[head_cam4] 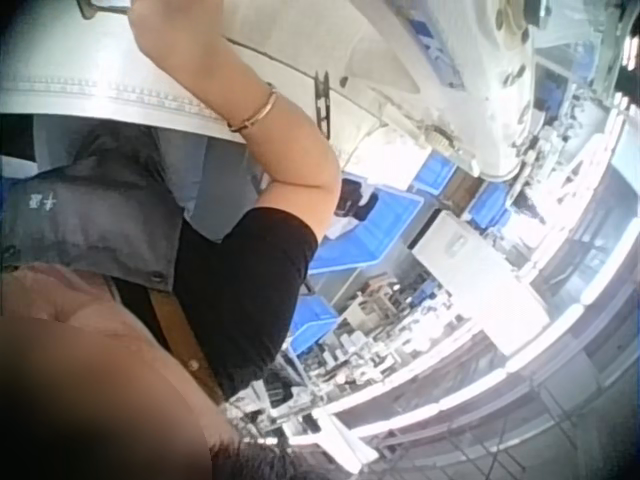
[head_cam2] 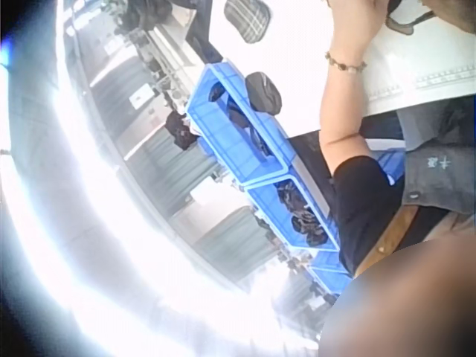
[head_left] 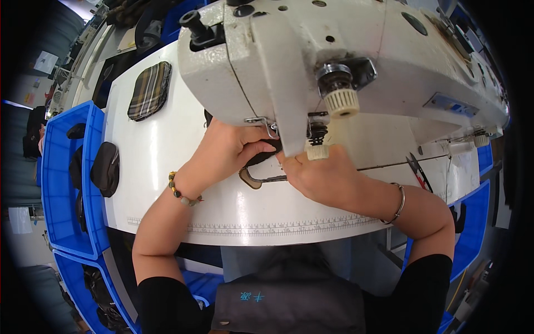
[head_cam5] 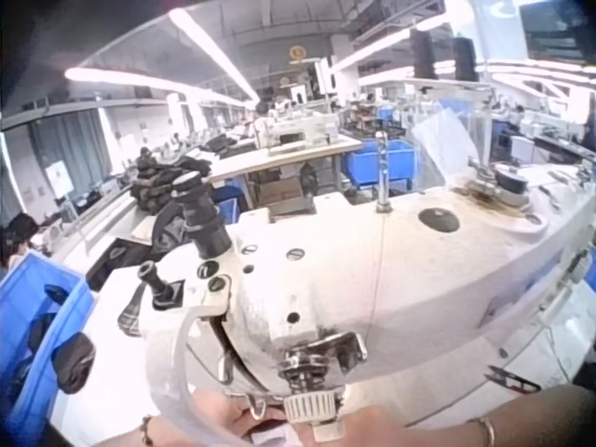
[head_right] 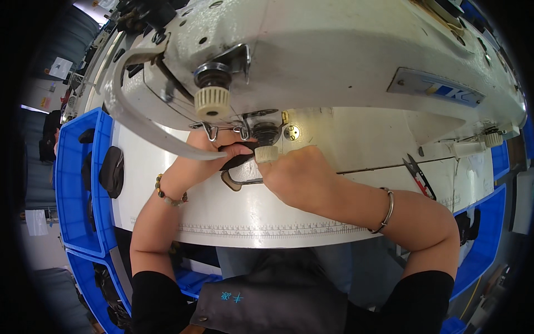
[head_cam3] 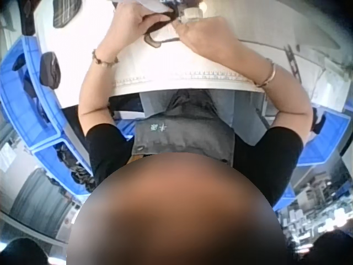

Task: Using an industrial sewing machine to sew a leather pouch or wallet.

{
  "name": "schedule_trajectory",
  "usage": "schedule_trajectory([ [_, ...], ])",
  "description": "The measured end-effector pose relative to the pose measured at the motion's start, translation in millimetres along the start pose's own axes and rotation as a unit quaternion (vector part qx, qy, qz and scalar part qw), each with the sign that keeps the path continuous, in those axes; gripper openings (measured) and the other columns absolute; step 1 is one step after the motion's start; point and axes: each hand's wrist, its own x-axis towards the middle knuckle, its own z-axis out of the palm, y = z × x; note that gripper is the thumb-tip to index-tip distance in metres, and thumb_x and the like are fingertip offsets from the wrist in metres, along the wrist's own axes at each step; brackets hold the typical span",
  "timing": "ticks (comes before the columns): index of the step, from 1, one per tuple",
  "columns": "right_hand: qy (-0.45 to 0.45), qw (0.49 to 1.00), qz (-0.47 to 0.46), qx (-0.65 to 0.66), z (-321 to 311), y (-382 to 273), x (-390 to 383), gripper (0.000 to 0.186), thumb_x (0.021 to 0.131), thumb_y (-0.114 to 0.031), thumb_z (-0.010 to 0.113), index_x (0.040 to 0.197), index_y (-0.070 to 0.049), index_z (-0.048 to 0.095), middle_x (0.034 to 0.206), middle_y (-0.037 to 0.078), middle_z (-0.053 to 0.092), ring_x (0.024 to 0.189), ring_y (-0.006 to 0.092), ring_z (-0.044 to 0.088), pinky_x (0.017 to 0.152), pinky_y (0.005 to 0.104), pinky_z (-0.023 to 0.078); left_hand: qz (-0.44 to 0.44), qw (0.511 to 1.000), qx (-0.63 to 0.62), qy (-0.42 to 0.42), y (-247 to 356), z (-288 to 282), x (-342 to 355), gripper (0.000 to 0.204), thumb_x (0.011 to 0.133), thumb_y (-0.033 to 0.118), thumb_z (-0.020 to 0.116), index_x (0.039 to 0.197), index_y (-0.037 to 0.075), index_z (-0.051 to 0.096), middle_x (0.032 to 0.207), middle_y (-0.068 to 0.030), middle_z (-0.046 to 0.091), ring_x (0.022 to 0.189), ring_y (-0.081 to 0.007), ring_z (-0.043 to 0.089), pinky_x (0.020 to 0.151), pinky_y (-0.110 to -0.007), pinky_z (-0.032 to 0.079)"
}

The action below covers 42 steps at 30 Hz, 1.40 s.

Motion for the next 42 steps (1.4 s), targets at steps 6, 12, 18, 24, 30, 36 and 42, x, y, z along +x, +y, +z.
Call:
schedule_trajectory([
  [6, 0.051, 0.998, -0.005, 0.029, 6, 1, -1, 0.008, 0.082, -0.011, 0.062, 0.083, -0.005, 0.066, 0.057, 0.008, 0.061, 0.051, 0.0239, 0.064, 0.042, 0.0376, 0.045, -0.093, 0.991, -0.086, -0.032, -1, -9, 4, 0.018, 0.084, 0.018, 0.079, 0.096, 0.005, 0.075, 0.077, -0.0096, 0.066, 0.068, -0.0234, 0.057, 0.064, -0.033, 0.046],
  [12, 0.039, 0.999, -0.024, 0.006, 6, 3, -2, 0.004, 0.078, -0.010, 0.062, 0.077, -0.006, 0.062, 0.056, 0.010, 0.059, 0.051, 0.0243, 0.063, 0.042, 0.0375, 0.045, -0.047, 0.998, -0.040, -0.030, 0, -5, 2, 0.018, 0.084, 0.018, 0.079, 0.091, 0.003, 0.072, 0.075, -0.0086, 0.064, 0.066, -0.0219, 0.053, 0.063, -0.033, 0.045],
  [18, 0.057, 0.997, -0.043, 0.028, 1, 5, -3, 0.003, 0.077, -0.009, 0.063, 0.076, -0.006, 0.061, 0.053, 0.008, 0.055, 0.049, 0.0231, 0.060, 0.041, 0.0363, 0.043, -0.020, 0.998, -0.045, -0.033, 0, -11, 4, 0.016, 0.082, 0.016, 0.080, 0.092, 0.004, 0.073, 0.077, -0.0092, 0.066, 0.068, -0.0243, 0.059, 0.063, -0.034, 0.046],
  [24, 0.055, 0.997, -0.040, 0.029, -2, 4, -2, 0.003, 0.077, -0.008, 0.063, 0.077, -0.005, 0.062, 0.053, 0.008, 0.055, 0.048, 0.0220, 0.060, 0.041, 0.0360, 0.043, -0.007, 0.999, -0.005, -0.031, -3, -9, 2, 0.018, 0.078, 0.015, 0.081, 0.090, 0.003, 0.074, 0.078, -0.0090, 0.067, 0.069, -0.0275, 0.061, 0.063, -0.036, 0.047],
  [30, 0.053, 0.997, -0.043, 0.039, -7, 4, -1, 0.006, 0.075, -0.008, 0.064, 0.072, -0.007, 0.059, 0.052, 0.007, 0.053, 0.047, 0.0216, 0.058, 0.041, 0.0362, 0.043, 0.005, 1.000, 0.022, 0.010, -2, -4, 2, 0.021, 0.074, 0.017, 0.085, 0.087, 0.004, 0.076, 0.079, -0.0098, 0.070, 0.069, -0.0268, 0.064, 0.062, -0.034, 0.050],
  [36, 0.112, 0.992, -0.050, 0.036, 4, 6, -3, 0.015, 0.070, -0.009, 0.065, 0.065, -0.010, 0.051, 0.050, 0.004, 0.048, 0.047, 0.0207, 0.056, 0.041, 0.0361, 0.042, 0.034, 0.999, 0.005, 0.030, -12, 5, -3, 0.022, 0.073, 0.015, 0.086, 0.089, 0.004, 0.077, 0.081, -0.0087, 0.072, 0.071, -0.0239, 0.067, 0.065, -0.032, 0.053],
  [42, 0.103, 0.993, -0.052, 0.032, 1, 5, -2, 0.015, 0.070, -0.009, 0.065, 0.065, -0.009, 0.051, 0.051, 0.005, 0.049, 0.047, 0.0214, 0.056, 0.042, 0.0365, 0.042, -0.034, 0.997, -0.061, 0.032, -9, 10, -7, 0.024, 0.072, 0.014, 0.086, 0.094, 0.008, 0.079, 0.083, -0.0070, 0.072, 0.071, -0.0222, 0.067, 0.065, -0.032, 0.053],
])
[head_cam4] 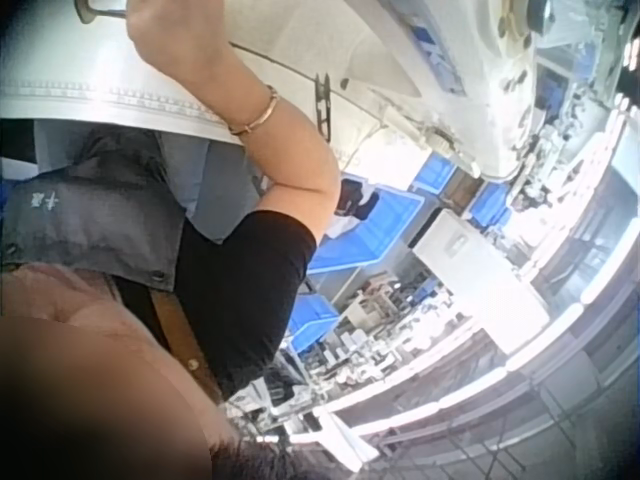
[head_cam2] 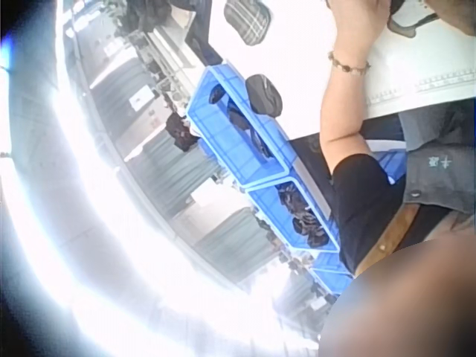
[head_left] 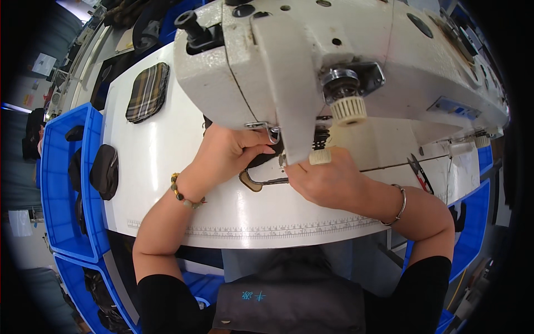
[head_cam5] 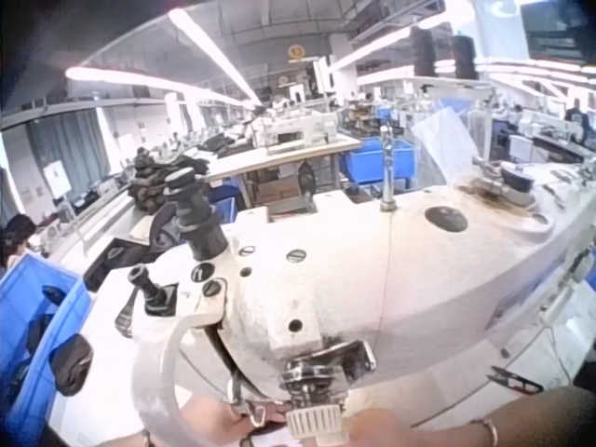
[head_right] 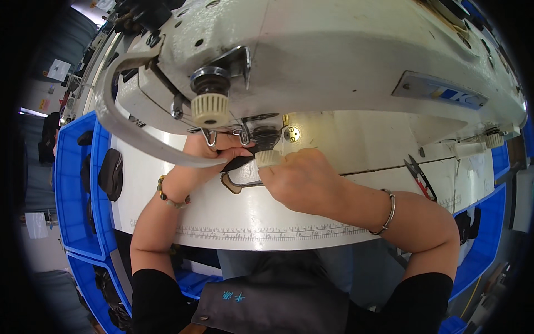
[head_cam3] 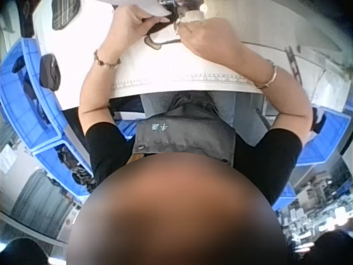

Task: Using an industrial sewing machine to sew a leather pouch or wallet.

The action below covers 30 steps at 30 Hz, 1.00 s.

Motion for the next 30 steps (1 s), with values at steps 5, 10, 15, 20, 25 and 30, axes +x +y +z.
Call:
schedule_trajectory([
  [5, -0.006, 1.000, 0.001, 0.008, 0, 2, -2, 0.015, 0.071, -0.010, 0.065, 0.066, -0.009, 0.051, 0.052, 0.005, 0.050, 0.049, 0.0217, 0.057, 0.042, 0.0369, 0.043, 0.071, 0.987, 0.141, 0.006, 18, -4, 6, 0.026, 0.068, 0.014, 0.086, 0.094, 0.012, 0.080, 0.081, -0.0041, 0.071, 0.069, -0.0217, 0.065, 0.062, -0.031, 0.052],
  [10, -0.009, 0.999, 0.044, -0.009, -1, 1, 2, 0.009, 0.076, -0.012, 0.065, 0.070, -0.009, 0.059, 0.055, 0.006, 0.052, 0.051, 0.0225, 0.060, 0.043, 0.0368, 0.045, 0.061, 0.988, 0.139, 0.010, 12, -4, 3, 0.025, 0.069, 0.016, 0.086, 0.093, 0.012, 0.080, 0.084, -0.0053, 0.072, 0.072, -0.0231, 0.067, 0.063, -0.032, 0.052],
  [15, -0.047, 0.997, 0.062, 0.008, 0, 2, 0, 0.006, 0.079, -0.013, 0.066, 0.076, -0.009, 0.067, 0.061, 0.007, 0.057, 0.054, 0.0243, 0.063, 0.044, 0.0373, 0.047, 0.041, 0.991, 0.123, 0.002, 10, -6, 4, 0.023, 0.070, 0.017, 0.086, 0.091, 0.011, 0.080, 0.085, -0.0065, 0.074, 0.073, -0.0243, 0.068, 0.063, -0.033, 0.053],
  [20, -0.051, 0.996, 0.075, -0.006, 2, 1, 1, 0.009, 0.080, -0.015, 0.067, 0.074, -0.009, 0.068, 0.066, 0.009, 0.060, 0.056, 0.0250, 0.064, 0.046, 0.0381, 0.048, -0.005, 0.992, 0.129, -0.012, 16, -6, 7, 0.021, 0.066, 0.016, 0.085, 0.086, 0.010, 0.080, 0.084, -0.0067, 0.074, 0.078, -0.0293, 0.069, 0.074, -0.037, 0.054],
  [25, -0.041, 0.998, 0.048, -0.024, 0, 8, 2, 0.010, 0.078, -0.016, 0.067, 0.072, -0.009, 0.067, 0.069, 0.009, 0.059, 0.058, 0.0249, 0.064, 0.048, 0.0380, 0.049, -0.008, 0.984, 0.178, 0.004, 13, -7, 11, 0.021, 0.068, 0.017, 0.085, 0.089, 0.013, 0.080, 0.087, -0.0047, 0.074, 0.082, -0.0290, 0.068, 0.073, -0.038, 0.053],
  [30, -0.050, 0.998, 0.028, -0.012, -4, 10, 2, 0.007, 0.074, -0.014, 0.067, 0.070, -0.009, 0.066, 0.069, 0.008, 0.056, 0.057, 0.0246, 0.063, 0.049, 0.0382, 0.049, -0.024, 0.978, 0.206, 0.033, 12, -3, 12, 0.022, 0.069, 0.018, 0.085, 0.091, 0.016, 0.081, 0.088, -0.0036, 0.073, 0.083, -0.0287, 0.067, 0.073, -0.038, 0.052],
])
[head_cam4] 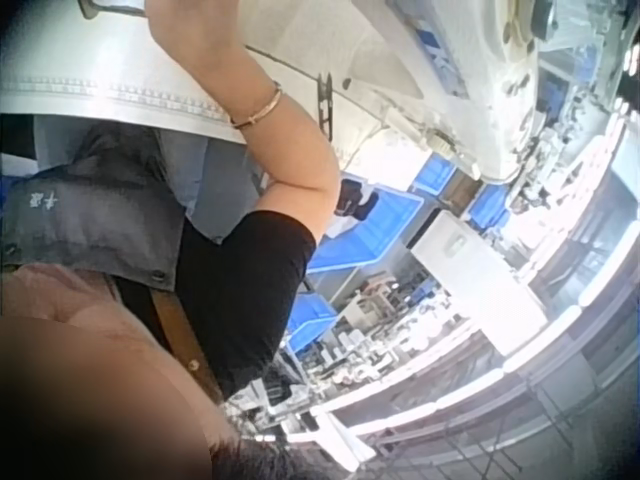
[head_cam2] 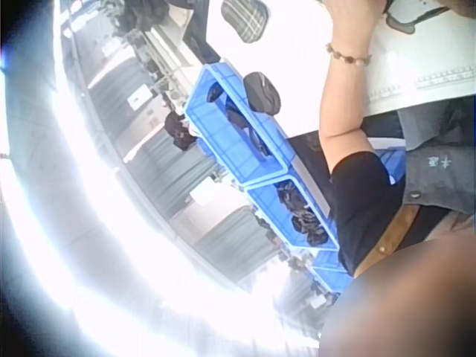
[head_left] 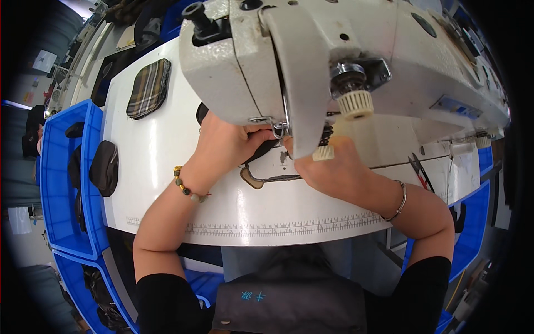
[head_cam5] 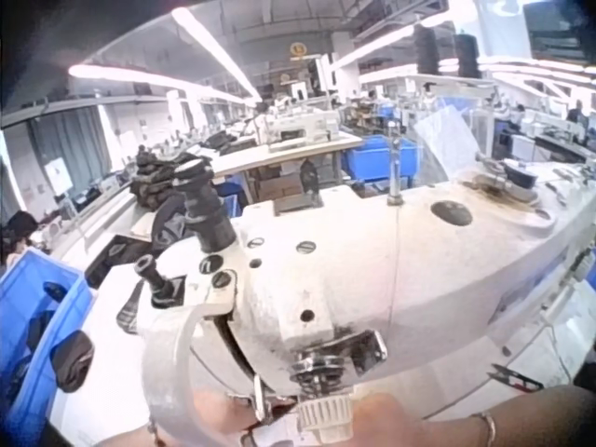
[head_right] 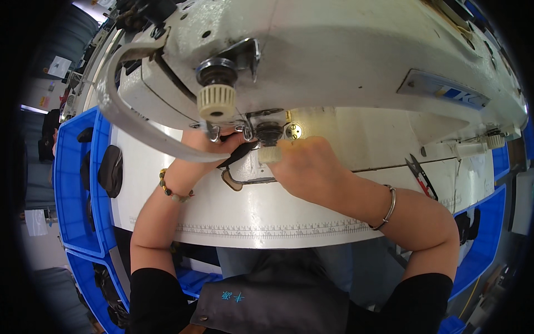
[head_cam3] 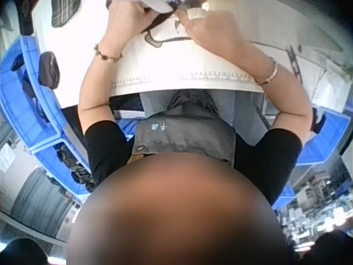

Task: Using an industrial sewing machine to sew a leather pouch or wallet.

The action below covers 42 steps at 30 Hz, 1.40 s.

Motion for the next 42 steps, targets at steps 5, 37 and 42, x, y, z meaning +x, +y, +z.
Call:
schedule_trajectory([
  [5, 0.021, 1.000, 0.008, 0.022, 1, 1, -1, 0.005, 0.072, -0.012, 0.066, 0.069, -0.008, 0.064, 0.068, 0.009, 0.056, 0.057, 0.0242, 0.063, 0.047, 0.0376, 0.048, 0.001, 1.000, 0.008, 0.004, 3, 1, 1, 0.024, 0.069, 0.019, 0.085, 0.093, 0.017, 0.080, 0.088, -0.0029, 0.073, 0.084, -0.0285, 0.067, 0.072, -0.037, 0.052],
  [37, 0.015, 0.999, -0.002, 0.040, -1, -14, -2, 0.030, 0.077, -0.012, 0.065, 0.106, -0.007, 0.070, 0.061, 0.003, 0.058, 0.052, 0.0202, 0.061, 0.043, 0.0348, 0.046, -0.138, 0.979, -0.143, -0.035, 5, -6, 7, 0.027, 0.075, 0.019, 0.083, 0.098, 0.007, 0.075, 0.083, -0.0114, 0.073, 0.077, -0.0297, 0.070, 0.068, -0.037, 0.054],
  [42, -0.014, 0.998, -0.012, 0.057, -5, -23, 3, 0.035, 0.080, -0.011, 0.062, 0.113, -0.001, 0.066, 0.060, 0.003, 0.058, 0.050, 0.0188, 0.060, 0.041, 0.0342, 0.044, -0.168, 0.971, -0.164, -0.050, 1, -4, 4, 0.027, 0.076, 0.020, 0.083, 0.098, 0.007, 0.075, 0.082, -0.0105, 0.073, 0.073, -0.0292, 0.068, 0.067, -0.037, 0.053],
])
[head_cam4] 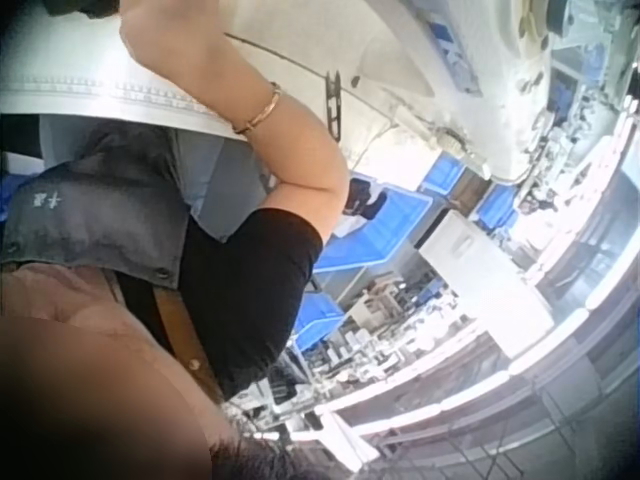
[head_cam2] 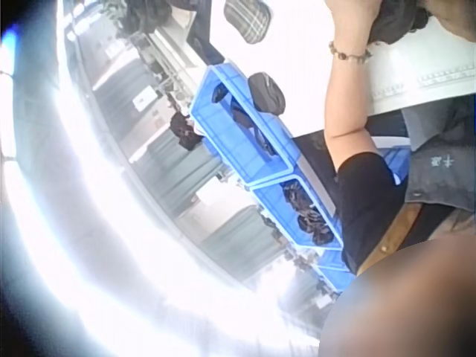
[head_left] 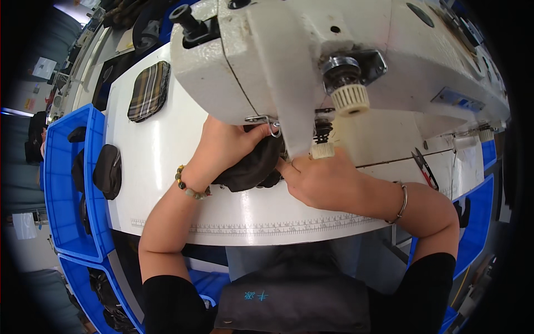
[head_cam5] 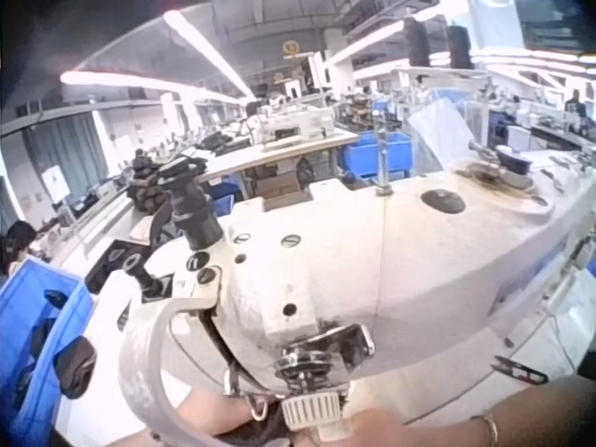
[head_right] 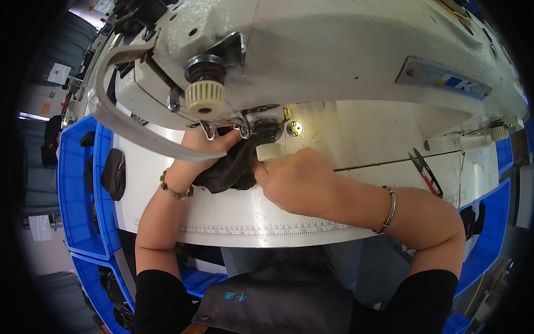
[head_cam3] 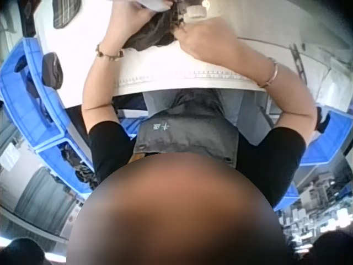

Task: Using an industrial sewing machine to sew a leather pouch or wallet.

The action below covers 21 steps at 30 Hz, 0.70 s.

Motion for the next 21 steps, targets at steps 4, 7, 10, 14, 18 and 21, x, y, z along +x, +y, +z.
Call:
schedule_trajectory([
  [4, -0.019, 1.000, 0.014, -0.012, -5, -3, -1, 0.019, 0.079, -0.010, 0.062, 0.094, 0.001, 0.067, 0.060, 0.006, 0.059, 0.052, 0.0206, 0.063, 0.043, 0.0341, 0.046, 0.018, 0.995, 0.095, 0.013, 9, 1, -12, 0.029, 0.077, 0.026, 0.082, 0.099, 0.009, 0.075, 0.086, -0.0071, 0.073, 0.073, -0.0291, 0.066, 0.068, -0.036, 0.053],
  [7, -0.024, 1.000, 0.014, 0.003, -2, -1, -4, 0.010, 0.079, -0.010, 0.062, 0.082, -0.001, 0.066, 0.061, 0.007, 0.062, 0.053, 0.0216, 0.065, 0.044, 0.0343, 0.048, 0.176, 0.971, 0.157, 0.032, 24, -5, -30, 0.031, 0.077, 0.033, 0.081, 0.099, 0.012, 0.075, 0.100, -0.0052, 0.072, 0.084, -0.0293, 0.065, 0.073, -0.036, 0.053],
  [10, -0.028, 0.999, 0.014, 0.012, -4, -2, -3, 0.008, 0.079, -0.010, 0.062, 0.078, -0.002, 0.065, 0.063, 0.008, 0.064, 0.055, 0.0222, 0.066, 0.045, 0.0346, 0.049, 0.217, 0.962, 0.152, -0.061, 40, -14, -47, 0.044, 0.075, 0.035, 0.081, 0.109, 0.008, 0.072, 0.116, -0.0069, 0.068, 0.104, -0.0289, 0.061, 0.083, -0.038, 0.049],
  [14, -0.039, 0.999, 0.019, 0.003, -7, -4, -3, 0.008, 0.078, -0.010, 0.063, 0.079, -0.002, 0.065, 0.063, 0.008, 0.064, 0.056, 0.0227, 0.067, 0.046, 0.0347, 0.049, 0.228, 0.949, 0.197, -0.089, 37, -13, -49, 0.042, 0.078, 0.031, 0.078, 0.112, 0.008, 0.070, 0.113, -0.0009, 0.069, 0.108, -0.0222, 0.058, 0.084, -0.035, 0.045],
  [18, -0.053, 0.998, 0.020, 0.020, -6, -1, -4, 0.008, 0.077, -0.010, 0.063, 0.079, -0.002, 0.064, 0.063, 0.008, 0.064, 0.056, 0.0227, 0.067, 0.046, 0.0349, 0.049, 0.234, 0.953, 0.171, -0.090, 34, -9, -46, 0.038, 0.080, 0.029, 0.076, 0.111, 0.008, 0.070, 0.108, -0.0008, 0.069, 0.106, -0.0218, 0.058, 0.084, -0.035, 0.044],
  [21, -0.048, 0.999, 0.015, 0.016, -4, 0, -5, 0.006, 0.076, -0.009, 0.063, 0.078, -0.003, 0.063, 0.063, 0.008, 0.064, 0.056, 0.0223, 0.067, 0.046, 0.0354, 0.049, 0.228, 0.956, 0.163, -0.087, 33, -7, -46, 0.035, 0.080, 0.029, 0.076, 0.108, 0.008, 0.071, 0.105, -0.0012, 0.069, 0.103, -0.0217, 0.059, 0.084, -0.035, 0.044],
])
